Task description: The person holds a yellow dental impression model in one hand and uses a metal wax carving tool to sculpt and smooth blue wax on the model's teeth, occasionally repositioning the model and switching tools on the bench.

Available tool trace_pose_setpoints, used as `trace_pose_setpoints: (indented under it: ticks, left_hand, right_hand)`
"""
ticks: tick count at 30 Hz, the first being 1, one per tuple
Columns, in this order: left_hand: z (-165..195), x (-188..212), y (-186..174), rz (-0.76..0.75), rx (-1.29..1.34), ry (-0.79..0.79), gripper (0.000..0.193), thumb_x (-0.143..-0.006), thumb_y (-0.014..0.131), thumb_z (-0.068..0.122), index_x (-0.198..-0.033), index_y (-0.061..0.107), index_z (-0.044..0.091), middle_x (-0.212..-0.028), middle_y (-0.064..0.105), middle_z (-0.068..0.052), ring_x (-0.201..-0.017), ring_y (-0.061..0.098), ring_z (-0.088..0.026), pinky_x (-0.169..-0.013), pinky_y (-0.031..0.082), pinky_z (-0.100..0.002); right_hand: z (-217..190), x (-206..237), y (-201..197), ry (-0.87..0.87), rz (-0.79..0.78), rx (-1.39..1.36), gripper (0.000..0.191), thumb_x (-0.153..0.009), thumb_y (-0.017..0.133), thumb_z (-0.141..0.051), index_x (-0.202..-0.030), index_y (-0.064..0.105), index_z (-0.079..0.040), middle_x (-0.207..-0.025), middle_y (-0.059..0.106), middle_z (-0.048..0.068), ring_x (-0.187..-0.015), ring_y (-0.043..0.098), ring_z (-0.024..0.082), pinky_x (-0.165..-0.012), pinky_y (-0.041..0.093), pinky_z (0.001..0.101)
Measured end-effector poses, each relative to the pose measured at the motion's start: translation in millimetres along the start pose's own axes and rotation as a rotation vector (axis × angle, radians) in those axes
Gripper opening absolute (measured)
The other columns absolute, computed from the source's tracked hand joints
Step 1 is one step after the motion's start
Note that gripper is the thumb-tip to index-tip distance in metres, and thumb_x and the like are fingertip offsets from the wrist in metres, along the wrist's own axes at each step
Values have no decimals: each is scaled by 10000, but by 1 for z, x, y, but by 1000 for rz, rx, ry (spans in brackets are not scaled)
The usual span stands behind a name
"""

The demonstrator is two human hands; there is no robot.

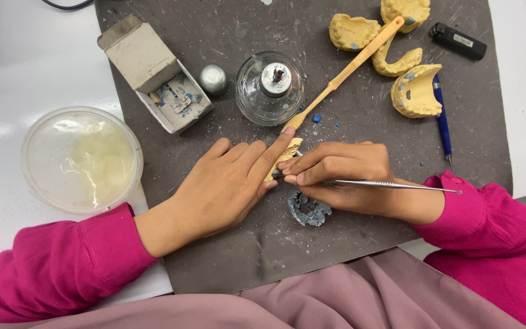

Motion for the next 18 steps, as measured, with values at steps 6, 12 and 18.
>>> trace_pose_setpoints:
  ticks: [6,12,18]
  left_hand:
    - [-1,0,-2,6,23,5,745,-974,615,290,-1578,318,-30,-974,583,-77,-850,568,-224,-749,396,-371]
    - [-3,0,0,-23,50,11,740,-981,603,285,-1582,308,-30,-952,577,-77,-830,562,-227,-738,389,-379]
    - [-7,1,0,-18,140,-4,712,-997,583,280,-1587,309,-9,-975,582,-69,-846,566,-233,-753,391,-383]
  right_hand:
    - [2,1,0,14,-1,-7,198,-834,863,-32,-879,675,-71,-964,772,67,-941,794,186,-732,654,269]
    - [6,0,-1,53,-16,-101,211,-846,859,-22,-897,657,-58,-989,774,89,-987,800,214,-783,667,280]
    - [6,0,0,37,-15,-115,217,-828,865,-15,-886,661,-60,-976,774,94,-974,800,220,-780,664,287]
Point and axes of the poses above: each hand's wrist, its own x-axis away from the middle knuckle, its own y-axis out of the palm, z = x × y, the point moved 7 cm from there along -x, towards the middle knuckle
